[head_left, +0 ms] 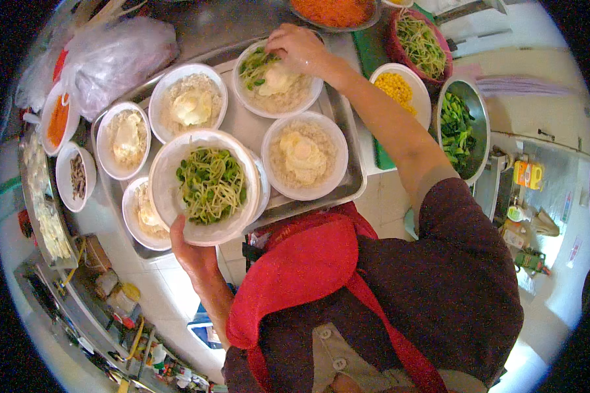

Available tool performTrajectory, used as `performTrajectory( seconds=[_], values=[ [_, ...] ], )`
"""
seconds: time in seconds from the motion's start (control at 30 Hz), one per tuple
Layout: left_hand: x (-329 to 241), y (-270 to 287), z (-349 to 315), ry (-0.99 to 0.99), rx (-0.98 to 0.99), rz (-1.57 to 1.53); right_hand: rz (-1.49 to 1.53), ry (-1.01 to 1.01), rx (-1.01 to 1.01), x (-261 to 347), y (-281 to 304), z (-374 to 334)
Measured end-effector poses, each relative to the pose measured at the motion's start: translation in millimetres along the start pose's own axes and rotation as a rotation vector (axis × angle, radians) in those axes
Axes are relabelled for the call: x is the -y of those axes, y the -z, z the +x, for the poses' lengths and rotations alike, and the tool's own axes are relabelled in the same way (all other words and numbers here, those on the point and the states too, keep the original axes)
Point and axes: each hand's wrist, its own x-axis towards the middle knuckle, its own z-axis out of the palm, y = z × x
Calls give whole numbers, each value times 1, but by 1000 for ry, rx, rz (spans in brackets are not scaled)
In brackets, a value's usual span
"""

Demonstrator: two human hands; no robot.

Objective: The person assembles multiple rice bowls by adding toppings. They wash green vegetables in a sink, then distribute them along with shredded carrots into bowls containing rice and fried eggs.

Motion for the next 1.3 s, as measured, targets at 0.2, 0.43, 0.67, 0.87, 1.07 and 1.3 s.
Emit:
performTrajectory(
  seconds=[0.2,0.43,0.67,0.87,1.07,1.3],
  values=[
    [2,-10,-4,-27,39,-69,628,-122,-56,111,82,22],
    [5,-23,-19,-89,152,-58,344,257,557,214,94,-2],
    [14,-16,-32,-105,160,-66,630,171,345,212,89,-9],
    [22,-8,-34,-131,191,-63,816,74,268,219,120,-6],
    [23,0,-39,-95,232,-127,817,-36,356,232,147,1],
    [25,9,-37,-149,198,-136,1005,-235,325,245,164,5]
  ],
)
